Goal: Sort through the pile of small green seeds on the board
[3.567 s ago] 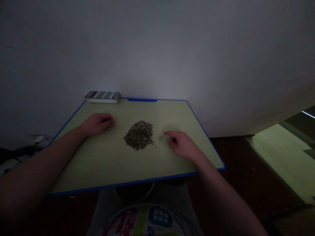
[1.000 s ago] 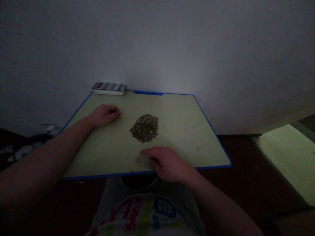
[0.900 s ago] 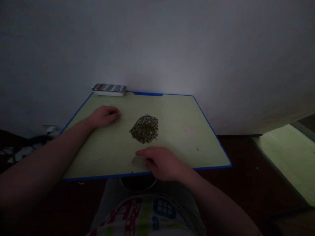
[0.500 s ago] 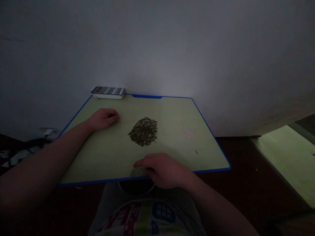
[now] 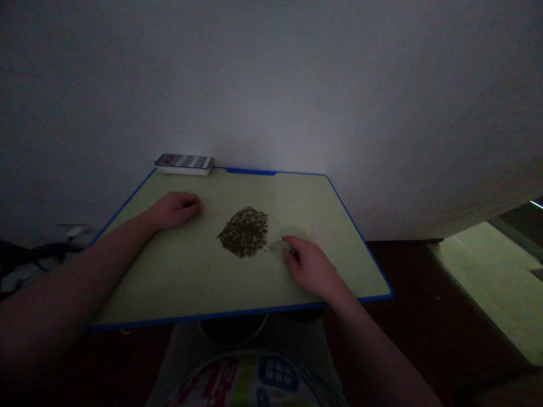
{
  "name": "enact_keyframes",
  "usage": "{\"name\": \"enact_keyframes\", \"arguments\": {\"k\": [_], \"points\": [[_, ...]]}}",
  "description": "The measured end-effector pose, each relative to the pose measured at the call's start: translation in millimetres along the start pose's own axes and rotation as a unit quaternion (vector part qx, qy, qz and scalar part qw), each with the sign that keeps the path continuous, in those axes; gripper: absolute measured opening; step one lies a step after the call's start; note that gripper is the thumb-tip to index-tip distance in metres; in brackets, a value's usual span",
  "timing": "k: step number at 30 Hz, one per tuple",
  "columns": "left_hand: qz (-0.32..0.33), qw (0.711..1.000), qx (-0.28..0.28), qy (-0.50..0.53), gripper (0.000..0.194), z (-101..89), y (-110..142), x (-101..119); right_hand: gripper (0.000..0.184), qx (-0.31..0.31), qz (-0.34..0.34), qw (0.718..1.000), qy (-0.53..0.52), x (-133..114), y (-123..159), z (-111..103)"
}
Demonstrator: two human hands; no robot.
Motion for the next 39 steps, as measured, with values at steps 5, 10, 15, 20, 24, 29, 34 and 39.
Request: {"name": "enact_keyframes", "arguments": {"k": [5,10,15,20,24,29,34,39], "points": [[-0.002,1.000,0.002,0.007,0.037,0.1,0,-1,0.043,0.018,0.013,1.000,0.004,-4,-8,2],[-0.002,1.000,0.000,0.010,0.036,-0.1,0,-1,0.043,0.034,0.040,0.999,0.010,-1,-8,-2],[-0.005,1.000,-0.003,0.008,0.036,-0.8,0,0,0.043,0.058,0.078,0.995,0.025,6,-7,-7],[-0.004,1.000,0.001,0.002,0.037,-0.6,0,0,0.044,0.064,0.063,0.995,0.054,3,-10,-8],[-0.001,1.000,0.003,0.002,0.037,-0.5,0,0,0.045,0.058,0.056,0.992,0.098,-7,-21,-9],[-0.002,1.000,0.001,0.004,0.038,-0.8,0,1,0.046,0.078,0.104,0.979,0.155,2,-25,-18],[-0.003,1.000,0.000,0.005,0.038,-1.2,0,2,0.045,0.095,0.154,0.968,0.171,30,-16,-35],[-0.011,1.000,0.001,0.006,0.037,-0.9,1,2,0.044,0.108,0.177,0.962,0.176,43,-7,-45]]}}
Point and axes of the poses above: each hand's wrist, its own y-axis away from the middle knuckle, its own z-axis out of the palm, x = y × z, the point moved 3 cm from there along -y, towards the middle knuckle, and after that the axes turned 14 degrees about -x, right-handed, at the moved point
